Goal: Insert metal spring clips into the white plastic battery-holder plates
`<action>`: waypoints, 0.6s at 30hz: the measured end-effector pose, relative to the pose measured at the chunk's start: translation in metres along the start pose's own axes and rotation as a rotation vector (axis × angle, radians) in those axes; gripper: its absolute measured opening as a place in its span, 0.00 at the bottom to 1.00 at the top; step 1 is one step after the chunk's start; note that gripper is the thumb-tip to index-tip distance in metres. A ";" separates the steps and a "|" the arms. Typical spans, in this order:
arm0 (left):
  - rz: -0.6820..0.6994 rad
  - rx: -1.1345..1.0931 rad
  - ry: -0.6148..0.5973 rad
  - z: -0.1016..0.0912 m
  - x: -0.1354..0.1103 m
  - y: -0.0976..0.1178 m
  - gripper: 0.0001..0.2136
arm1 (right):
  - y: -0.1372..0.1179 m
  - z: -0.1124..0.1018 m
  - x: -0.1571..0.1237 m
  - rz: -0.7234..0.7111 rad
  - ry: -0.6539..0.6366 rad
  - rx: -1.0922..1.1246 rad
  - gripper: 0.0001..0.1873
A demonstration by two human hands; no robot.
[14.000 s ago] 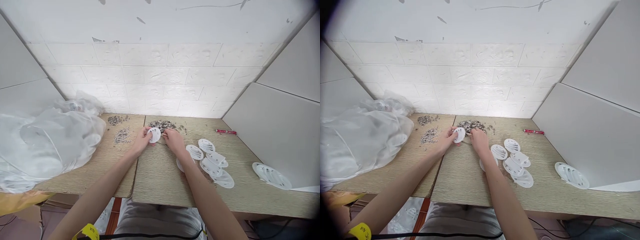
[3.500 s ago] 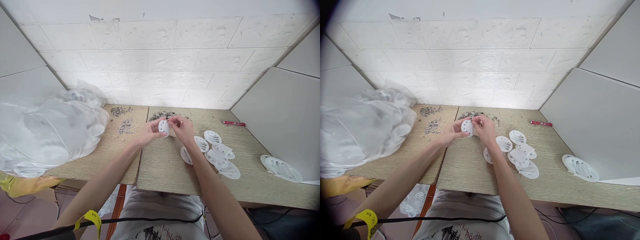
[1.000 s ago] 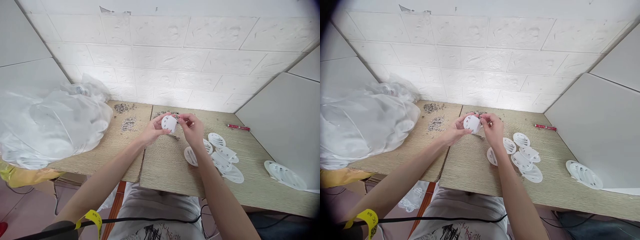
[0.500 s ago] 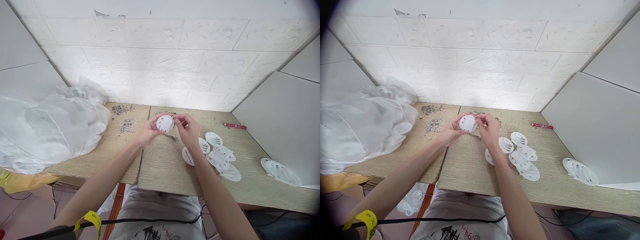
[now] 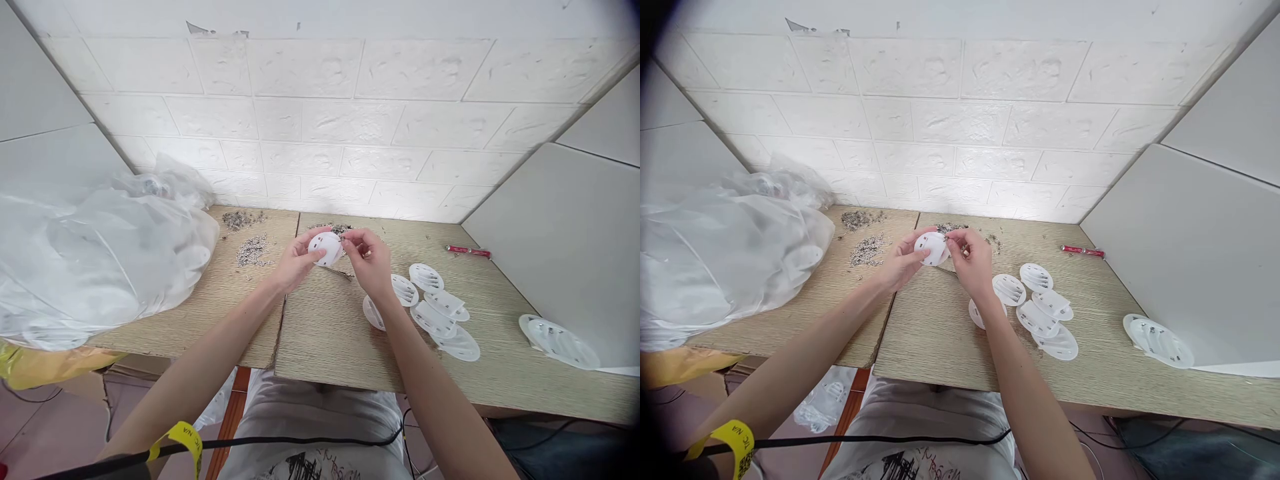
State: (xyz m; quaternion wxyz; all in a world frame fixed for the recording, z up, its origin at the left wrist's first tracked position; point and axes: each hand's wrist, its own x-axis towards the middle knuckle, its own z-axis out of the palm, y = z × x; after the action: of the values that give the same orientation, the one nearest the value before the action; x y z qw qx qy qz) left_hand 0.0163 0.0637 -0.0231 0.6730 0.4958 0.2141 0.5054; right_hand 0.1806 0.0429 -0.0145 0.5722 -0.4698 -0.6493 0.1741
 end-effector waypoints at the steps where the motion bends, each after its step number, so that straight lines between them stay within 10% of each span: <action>1: -0.003 -0.005 0.012 0.000 0.000 0.001 0.21 | 0.000 0.000 0.000 0.000 -0.009 -0.004 0.07; 18: 0.264 0.353 0.083 -0.007 0.004 -0.001 0.09 | -0.003 -0.003 0.005 0.155 -0.065 0.326 0.10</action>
State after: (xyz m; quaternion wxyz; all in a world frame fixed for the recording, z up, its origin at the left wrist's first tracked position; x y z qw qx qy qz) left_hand 0.0127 0.0701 -0.0263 0.4946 0.6082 0.2600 0.5637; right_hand 0.1825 0.0443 -0.0089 0.6046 -0.4134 -0.5924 0.3356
